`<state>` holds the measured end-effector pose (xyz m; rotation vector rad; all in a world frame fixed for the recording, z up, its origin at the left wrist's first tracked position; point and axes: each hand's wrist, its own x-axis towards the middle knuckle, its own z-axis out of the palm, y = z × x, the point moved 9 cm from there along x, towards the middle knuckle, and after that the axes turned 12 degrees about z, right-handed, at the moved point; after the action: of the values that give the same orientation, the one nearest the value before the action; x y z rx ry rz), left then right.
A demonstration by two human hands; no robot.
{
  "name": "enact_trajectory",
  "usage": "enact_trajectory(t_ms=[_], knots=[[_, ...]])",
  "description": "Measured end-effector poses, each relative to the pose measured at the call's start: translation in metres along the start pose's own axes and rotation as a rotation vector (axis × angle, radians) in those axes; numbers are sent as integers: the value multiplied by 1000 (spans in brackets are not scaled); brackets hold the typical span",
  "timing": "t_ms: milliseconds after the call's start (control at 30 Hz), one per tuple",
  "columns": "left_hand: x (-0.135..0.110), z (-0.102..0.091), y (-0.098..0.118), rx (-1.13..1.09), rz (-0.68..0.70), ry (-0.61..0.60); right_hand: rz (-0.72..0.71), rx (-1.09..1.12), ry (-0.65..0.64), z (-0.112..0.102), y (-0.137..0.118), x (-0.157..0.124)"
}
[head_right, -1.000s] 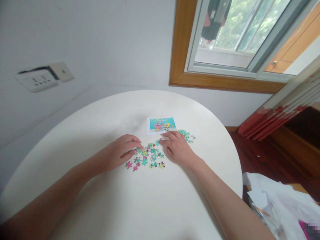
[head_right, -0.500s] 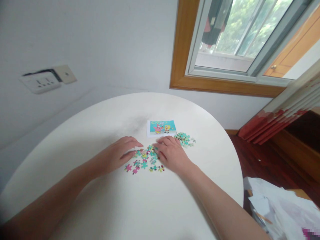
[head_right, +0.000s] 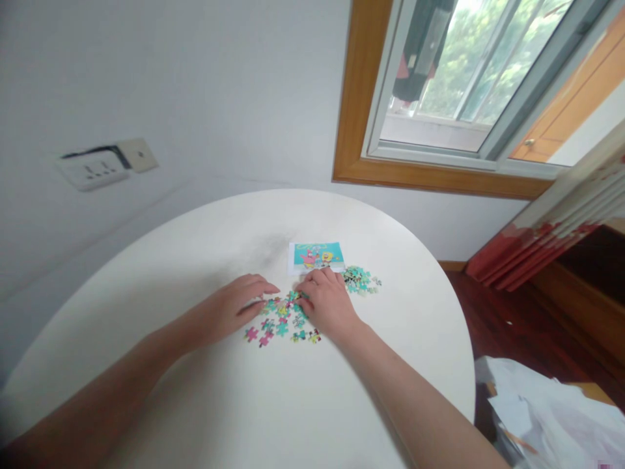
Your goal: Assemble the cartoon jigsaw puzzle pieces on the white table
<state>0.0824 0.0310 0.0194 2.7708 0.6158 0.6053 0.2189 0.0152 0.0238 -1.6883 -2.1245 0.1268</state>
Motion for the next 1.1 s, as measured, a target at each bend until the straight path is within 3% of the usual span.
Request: enact_trajectory(t_ms=[300,467,633,867,1100], knots=[[-4,-4,-10,-126,-70,-1,176,337,16,3,18,11],[-6,0,-12,-184,-86,-22,230,305,44,7,17,15],[-7,3,-14,-146,-69,-9,169,163,61,4,5,11],[-4,-1,-8,-131,-32,-3,-48,80,22,-2,-27,-5],[-1,-5,-4,-125,-34,-1,-68,-29,61,3,-34,-6]])
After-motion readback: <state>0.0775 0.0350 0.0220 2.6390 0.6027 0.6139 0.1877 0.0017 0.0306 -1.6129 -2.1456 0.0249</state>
